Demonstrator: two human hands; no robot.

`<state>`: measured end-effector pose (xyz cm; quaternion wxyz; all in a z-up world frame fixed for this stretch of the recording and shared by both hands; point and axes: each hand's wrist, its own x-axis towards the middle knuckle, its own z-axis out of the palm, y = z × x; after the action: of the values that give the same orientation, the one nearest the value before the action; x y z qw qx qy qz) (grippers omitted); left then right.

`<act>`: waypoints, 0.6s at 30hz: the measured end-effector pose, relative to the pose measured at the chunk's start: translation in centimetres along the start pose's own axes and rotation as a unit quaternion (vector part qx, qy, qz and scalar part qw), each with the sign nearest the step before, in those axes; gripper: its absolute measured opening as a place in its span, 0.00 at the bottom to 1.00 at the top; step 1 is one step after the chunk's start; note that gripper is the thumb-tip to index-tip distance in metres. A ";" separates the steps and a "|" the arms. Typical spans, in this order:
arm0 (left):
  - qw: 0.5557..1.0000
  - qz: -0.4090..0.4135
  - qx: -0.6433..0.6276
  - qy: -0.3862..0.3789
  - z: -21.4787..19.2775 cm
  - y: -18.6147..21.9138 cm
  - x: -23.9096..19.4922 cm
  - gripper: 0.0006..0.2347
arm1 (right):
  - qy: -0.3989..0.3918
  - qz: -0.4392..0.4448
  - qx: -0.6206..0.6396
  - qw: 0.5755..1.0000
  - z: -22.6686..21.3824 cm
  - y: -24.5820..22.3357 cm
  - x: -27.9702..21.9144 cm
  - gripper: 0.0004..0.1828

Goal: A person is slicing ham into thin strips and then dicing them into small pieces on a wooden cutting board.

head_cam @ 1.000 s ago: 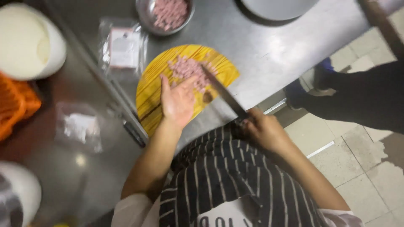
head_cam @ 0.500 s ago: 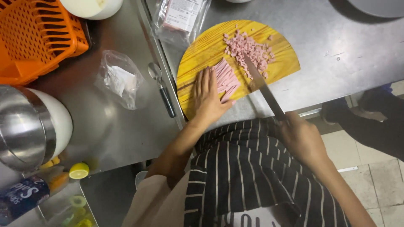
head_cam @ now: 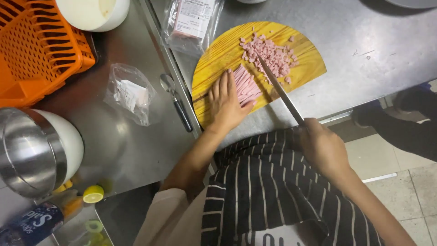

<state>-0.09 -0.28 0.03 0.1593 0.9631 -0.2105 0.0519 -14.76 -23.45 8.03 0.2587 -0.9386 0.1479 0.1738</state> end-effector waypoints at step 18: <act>0.963 -0.007 0.140 -0.232 -1.2 2.0 2.1 0.43 | 0.101 -0.115 -0.227 0.962 5.3 -5.2 2.1 0.09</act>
<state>0.97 -2.42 2.05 -0.0299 0.9629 -0.2256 -0.1447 -12.30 -16.71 5.19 0.0405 -0.9960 0.0210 0.0763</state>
